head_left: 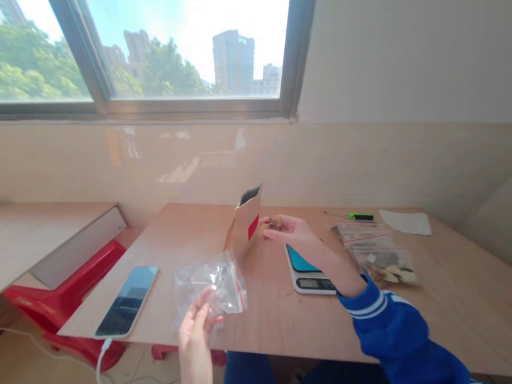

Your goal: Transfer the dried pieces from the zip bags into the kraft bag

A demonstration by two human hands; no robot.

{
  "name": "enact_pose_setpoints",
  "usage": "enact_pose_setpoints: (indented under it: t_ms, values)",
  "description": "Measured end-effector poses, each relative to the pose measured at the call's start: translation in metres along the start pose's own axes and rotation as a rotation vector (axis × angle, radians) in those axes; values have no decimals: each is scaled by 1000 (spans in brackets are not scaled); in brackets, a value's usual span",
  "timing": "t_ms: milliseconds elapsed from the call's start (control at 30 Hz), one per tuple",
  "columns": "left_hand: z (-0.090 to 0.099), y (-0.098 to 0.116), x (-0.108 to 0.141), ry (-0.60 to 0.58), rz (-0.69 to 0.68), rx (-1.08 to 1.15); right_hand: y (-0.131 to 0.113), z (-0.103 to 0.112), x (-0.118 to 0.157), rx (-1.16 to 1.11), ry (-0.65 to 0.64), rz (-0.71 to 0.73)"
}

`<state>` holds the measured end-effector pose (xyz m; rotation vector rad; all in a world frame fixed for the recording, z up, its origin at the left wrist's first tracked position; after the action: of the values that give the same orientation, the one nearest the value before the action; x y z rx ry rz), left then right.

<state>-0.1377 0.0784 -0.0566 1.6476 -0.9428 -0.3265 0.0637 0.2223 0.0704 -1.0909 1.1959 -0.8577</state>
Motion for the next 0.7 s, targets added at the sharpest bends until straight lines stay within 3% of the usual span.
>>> enact_pose_setpoints:
  t_ms: [133,267,367,433,567,700]
  values:
    - [31,0,-36,133,-96,-169,-32,13,-70,9,153,274]
    - [44,-2,-61,176,-242,-538,-22,-3,-110,209,48,339]
    - [51,1,-65,289,-344,-689,-7,-13,-110,344,-41,379]
    - [50,8,-61,348,-493,-752,-3,-16,-104,434,-51,435]
    - [39,23,-49,341,-813,-794,-3,-17,-97,692,11,560]
    - [32,24,-50,307,-835,-856,-1,-20,-102,901,81,575]
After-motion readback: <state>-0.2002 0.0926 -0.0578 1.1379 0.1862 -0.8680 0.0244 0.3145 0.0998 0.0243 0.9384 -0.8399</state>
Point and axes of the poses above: each hand's wrist, its own x-axis away from the middle knuckle, its own z-axis out of the back of the hand, y = z × x, the point moved 6 cm from there along -x, towards the middle knuckle, and after that the axes turned 13 degrees about y, right-handed, at the moved point
